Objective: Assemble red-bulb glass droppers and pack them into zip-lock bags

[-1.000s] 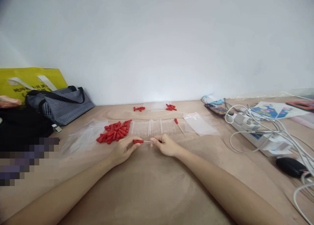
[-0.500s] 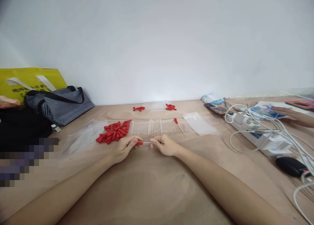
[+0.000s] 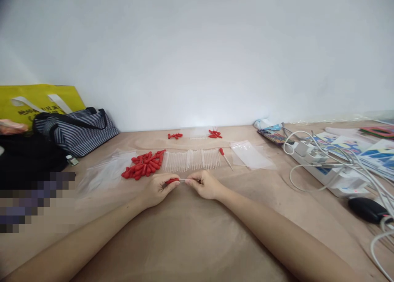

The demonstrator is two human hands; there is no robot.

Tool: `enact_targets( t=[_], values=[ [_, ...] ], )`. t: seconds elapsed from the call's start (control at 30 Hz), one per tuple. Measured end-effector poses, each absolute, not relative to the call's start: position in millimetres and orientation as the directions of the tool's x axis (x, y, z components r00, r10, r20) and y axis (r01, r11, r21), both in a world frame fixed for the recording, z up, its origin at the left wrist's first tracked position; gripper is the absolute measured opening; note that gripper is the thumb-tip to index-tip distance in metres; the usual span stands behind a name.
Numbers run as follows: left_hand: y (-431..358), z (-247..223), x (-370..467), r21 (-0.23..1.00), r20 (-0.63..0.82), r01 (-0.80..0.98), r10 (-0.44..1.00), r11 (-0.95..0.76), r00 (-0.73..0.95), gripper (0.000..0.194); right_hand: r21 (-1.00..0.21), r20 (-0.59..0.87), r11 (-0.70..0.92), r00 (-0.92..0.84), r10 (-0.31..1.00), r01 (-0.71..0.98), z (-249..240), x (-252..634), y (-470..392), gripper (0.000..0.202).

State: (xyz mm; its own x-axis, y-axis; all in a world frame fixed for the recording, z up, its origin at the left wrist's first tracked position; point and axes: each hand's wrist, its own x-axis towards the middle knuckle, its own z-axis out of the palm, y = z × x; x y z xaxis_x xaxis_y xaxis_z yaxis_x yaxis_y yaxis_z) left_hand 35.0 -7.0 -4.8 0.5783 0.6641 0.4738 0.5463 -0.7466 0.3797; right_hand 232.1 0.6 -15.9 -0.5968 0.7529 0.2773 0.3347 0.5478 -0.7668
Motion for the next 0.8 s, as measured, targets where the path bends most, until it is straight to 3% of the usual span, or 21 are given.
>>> enact_targets(
  t=[0.4, 0.8],
  values=[
    [-7.5, -3.2, 35.7, 0.370, 0.480, 0.483, 0.609, -0.793, 0.632, 0.022, -0.760, 0.285, 0.575, -0.641, 0.713, 0.302, -15.8, 230.3, -0.7, 0.035],
    [-4.2, -3.6, 30.5, 0.469, 0.472, 0.462, 0.656, -0.752, 0.589, 0.019, -0.827, 0.215, 0.493, -0.658, 0.722, 0.271, -13.2, 239.2, 1.1, 0.039]
  ],
)
